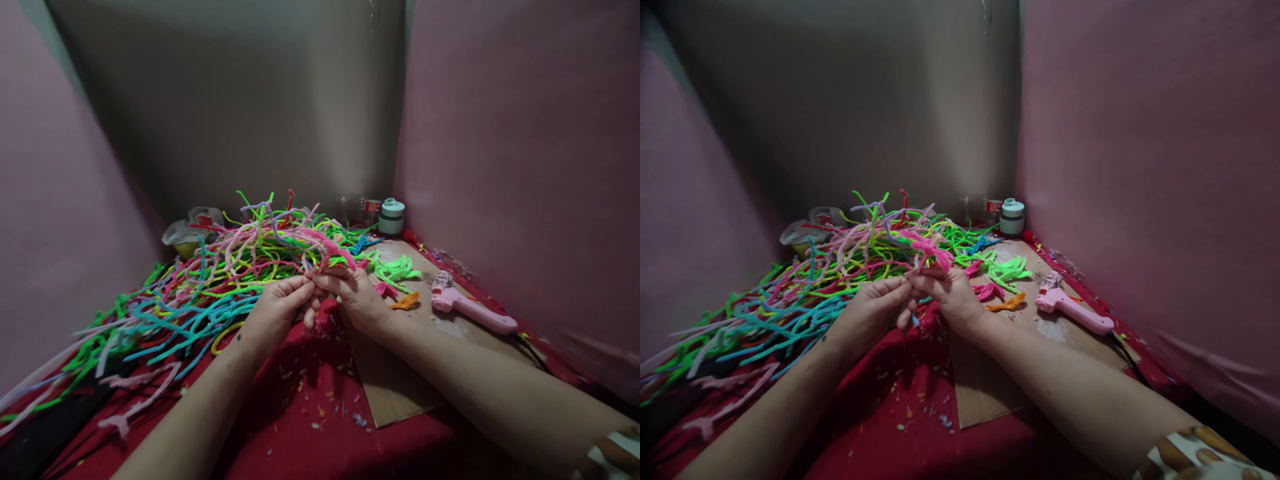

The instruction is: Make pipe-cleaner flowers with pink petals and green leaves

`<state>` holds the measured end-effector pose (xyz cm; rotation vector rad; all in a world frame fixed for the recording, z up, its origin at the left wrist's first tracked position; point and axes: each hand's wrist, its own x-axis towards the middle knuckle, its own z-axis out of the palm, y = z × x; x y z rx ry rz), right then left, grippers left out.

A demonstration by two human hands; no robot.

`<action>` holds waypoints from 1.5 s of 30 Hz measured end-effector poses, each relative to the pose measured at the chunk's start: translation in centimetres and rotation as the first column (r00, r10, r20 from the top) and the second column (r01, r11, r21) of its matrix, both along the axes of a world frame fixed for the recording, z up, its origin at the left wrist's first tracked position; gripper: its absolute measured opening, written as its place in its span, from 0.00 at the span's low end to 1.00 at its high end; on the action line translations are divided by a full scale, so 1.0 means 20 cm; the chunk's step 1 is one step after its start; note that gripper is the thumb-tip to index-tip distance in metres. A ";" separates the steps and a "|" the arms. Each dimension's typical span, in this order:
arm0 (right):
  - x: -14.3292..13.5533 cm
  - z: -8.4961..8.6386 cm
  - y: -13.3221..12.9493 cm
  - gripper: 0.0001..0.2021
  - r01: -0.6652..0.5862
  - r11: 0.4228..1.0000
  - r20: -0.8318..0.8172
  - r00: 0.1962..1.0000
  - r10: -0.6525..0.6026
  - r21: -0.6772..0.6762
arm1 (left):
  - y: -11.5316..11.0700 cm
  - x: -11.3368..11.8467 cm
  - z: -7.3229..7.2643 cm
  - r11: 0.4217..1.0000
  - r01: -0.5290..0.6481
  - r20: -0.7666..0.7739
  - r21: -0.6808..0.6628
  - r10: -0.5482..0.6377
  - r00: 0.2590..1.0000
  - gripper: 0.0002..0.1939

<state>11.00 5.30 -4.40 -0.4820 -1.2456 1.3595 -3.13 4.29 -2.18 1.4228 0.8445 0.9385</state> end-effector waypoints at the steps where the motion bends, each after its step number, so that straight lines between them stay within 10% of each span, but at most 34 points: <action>1: 0.00 -0.01 0.00 0.07 0.021 1.000 -0.016 1.000 -0.021 -0.004 | 0.00 0.01 -0.01 0.998 -0.033 -0.055 0.054 0.036 0.998 0.12; 11: 0.00 -0.03 0.01 0.06 0.115 0.991 0.009 0.993 -0.115 -0.072 | -0.02 0.04 -0.07 0.796 -0.253 -0.299 0.549 0.470 0.831 0.07; 22: 0.00 -0.01 0.02 0.11 -0.011 1.000 0.020 1.000 0.011 -0.012 | -0.01 0.04 -0.01 0.938 -0.311 -0.070 0.152 0.324 0.943 0.09; 38: 0.02 -0.02 0.05 0.12 -0.089 0.996 0.029 0.996 0.090 -0.031 | 0.02 -0.05 0.01 0.948 0.177 0.171 -0.266 -0.134 0.976 0.09; 45: 0.01 -0.01 0.02 0.07 0.064 0.996 -0.020 0.998 -0.066 -0.062 | 0.01 0.00 0.00 0.997 -0.063 -0.098 0.032 0.066 0.993 0.11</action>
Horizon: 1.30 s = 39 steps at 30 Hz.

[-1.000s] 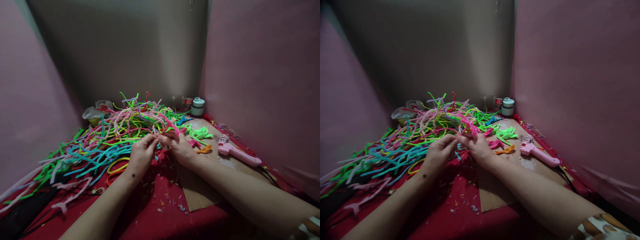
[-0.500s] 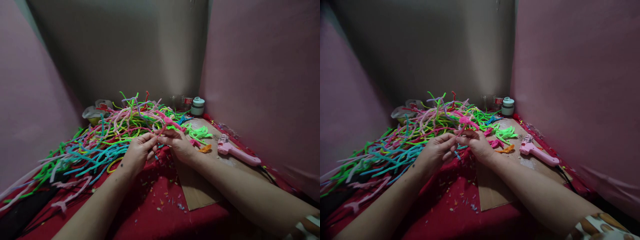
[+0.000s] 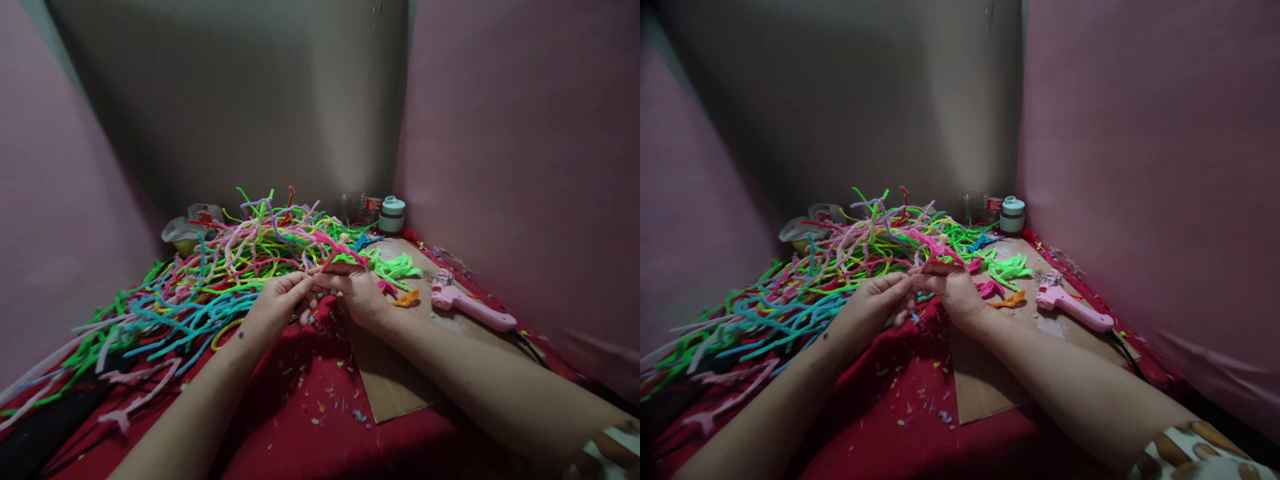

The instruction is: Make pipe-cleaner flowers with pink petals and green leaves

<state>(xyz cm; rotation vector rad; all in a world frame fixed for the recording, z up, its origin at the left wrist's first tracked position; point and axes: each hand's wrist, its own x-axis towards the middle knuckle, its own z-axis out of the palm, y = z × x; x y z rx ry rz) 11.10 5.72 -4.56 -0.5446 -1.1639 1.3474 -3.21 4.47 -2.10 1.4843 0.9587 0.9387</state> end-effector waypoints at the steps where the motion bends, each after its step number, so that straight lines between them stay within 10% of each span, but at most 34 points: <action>1: 0.00 0.00 0.00 0.07 0.042 0.999 0.005 0.999 -0.042 -0.011 | 0.00 0.01 -0.01 0.992 -0.067 -0.066 0.104 0.074 0.995 0.10; 6: 0.00 -0.02 0.01 0.08 0.046 0.999 0.019 0.999 -0.046 -0.009 | 0.00 0.03 -0.06 0.878 -0.183 -0.203 0.442 0.296 0.933 0.06; 22: 0.02 0.01 0.01 0.14 -0.071 0.997 0.076 0.995 0.068 0.034 | -0.02 0.03 0.00 0.994 -0.011 0.179 -0.111 0.031 0.983 0.10; 39: 0.02 0.00 0.01 0.11 -0.102 0.994 -0.006 0.995 0.103 0.027 | 0.00 -0.01 -0.01 0.976 0.159 0.288 -0.152 -0.110 0.951 0.09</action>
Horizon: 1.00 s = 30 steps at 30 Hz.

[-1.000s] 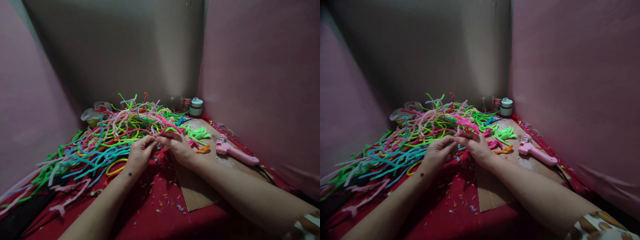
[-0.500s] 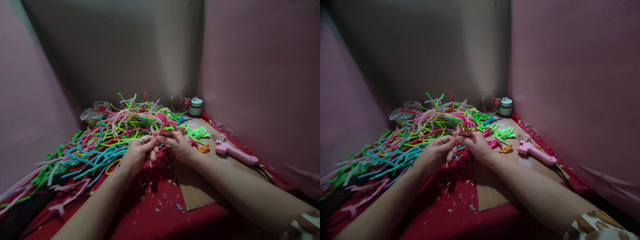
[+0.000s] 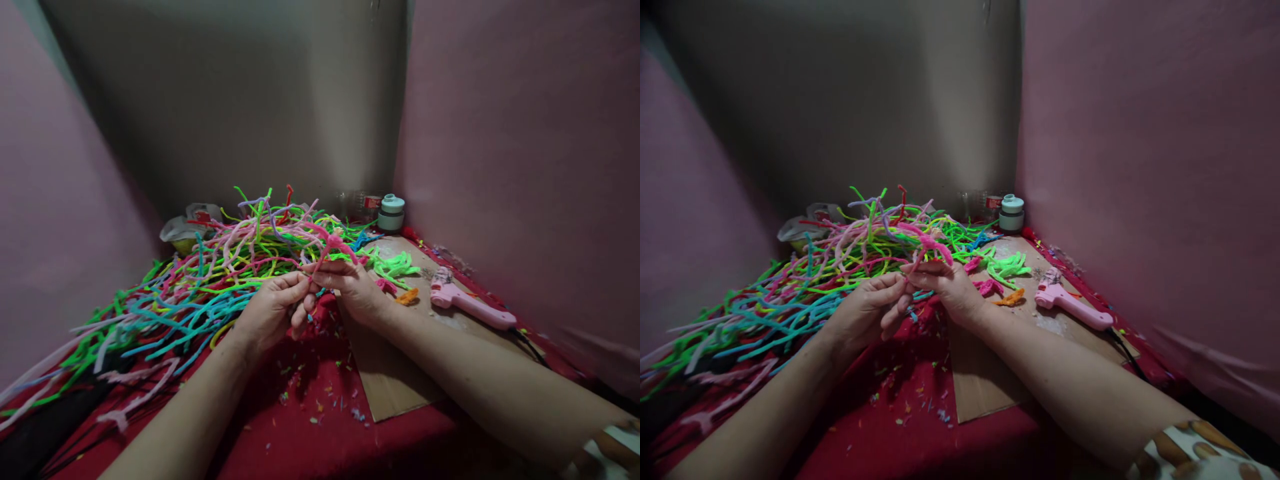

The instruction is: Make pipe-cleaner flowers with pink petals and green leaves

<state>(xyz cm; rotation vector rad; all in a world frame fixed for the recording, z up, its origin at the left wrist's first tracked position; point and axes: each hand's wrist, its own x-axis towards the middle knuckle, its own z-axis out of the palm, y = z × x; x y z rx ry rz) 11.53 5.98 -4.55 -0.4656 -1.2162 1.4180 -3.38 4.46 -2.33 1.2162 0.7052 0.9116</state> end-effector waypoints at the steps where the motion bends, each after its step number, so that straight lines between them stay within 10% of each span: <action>1: 0.00 0.00 0.00 0.10 -0.010 1.000 0.002 1.000 0.010 0.002 | 0.00 0.00 0.00 1.000 0.004 0.003 -0.005 -0.004 1.000 0.09; 18: -0.04 0.04 -0.07 0.10 0.194 0.977 0.065 0.978 -0.199 0.084 | -0.01 0.05 -0.02 0.940 -0.213 -0.179 0.267 0.266 0.947 0.06; 30: -0.04 0.04 -0.09 0.11 0.161 0.966 0.100 0.978 -0.184 0.202 | -0.01 0.05 -0.01 0.942 -0.312 0.058 0.125 0.307 0.950 0.12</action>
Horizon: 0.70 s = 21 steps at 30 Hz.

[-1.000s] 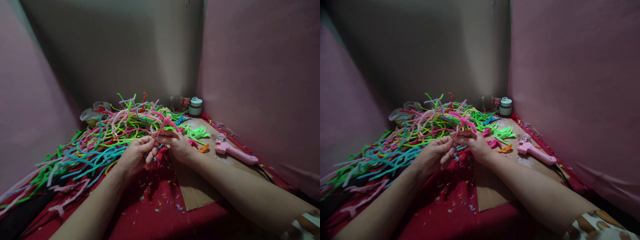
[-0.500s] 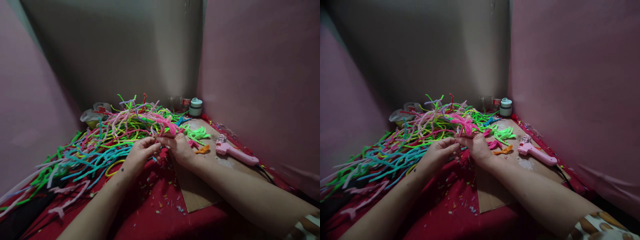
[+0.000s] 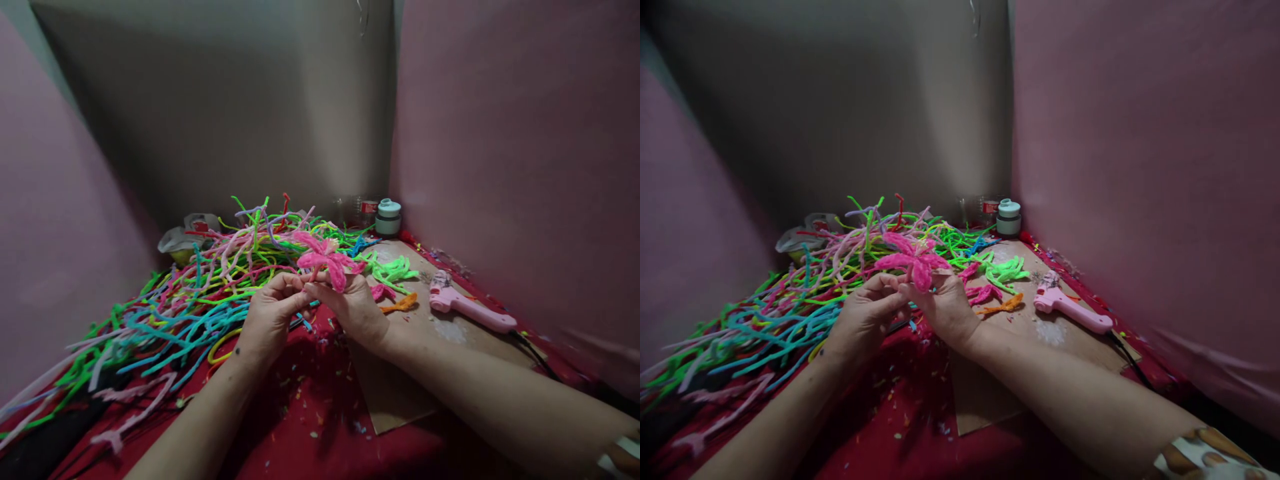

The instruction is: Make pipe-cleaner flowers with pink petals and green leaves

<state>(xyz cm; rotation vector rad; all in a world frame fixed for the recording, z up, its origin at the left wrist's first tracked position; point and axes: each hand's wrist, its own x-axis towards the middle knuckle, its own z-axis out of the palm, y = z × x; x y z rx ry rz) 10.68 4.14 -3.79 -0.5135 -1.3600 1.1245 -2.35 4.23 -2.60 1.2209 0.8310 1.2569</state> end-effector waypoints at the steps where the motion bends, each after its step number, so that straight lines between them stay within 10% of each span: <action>1: 0.00 0.00 0.00 0.11 -0.001 1.000 -0.007 1.000 0.001 -0.004 | 0.00 0.00 0.00 1.000 -0.005 0.001 -0.005 0.005 1.000 0.12; 9: 0.01 0.01 -0.01 0.07 0.149 0.989 0.094 0.984 -0.149 -0.002 | 0.00 -0.02 0.01 0.999 -0.026 -0.009 -0.025 0.026 1.000 0.10; 21: 0.05 0.00 0.02 0.12 0.027 1.000 0.112 0.993 -0.028 0.015 | -0.02 -0.01 0.03 0.993 0.060 -0.002 -0.104 -0.060 0.998 0.12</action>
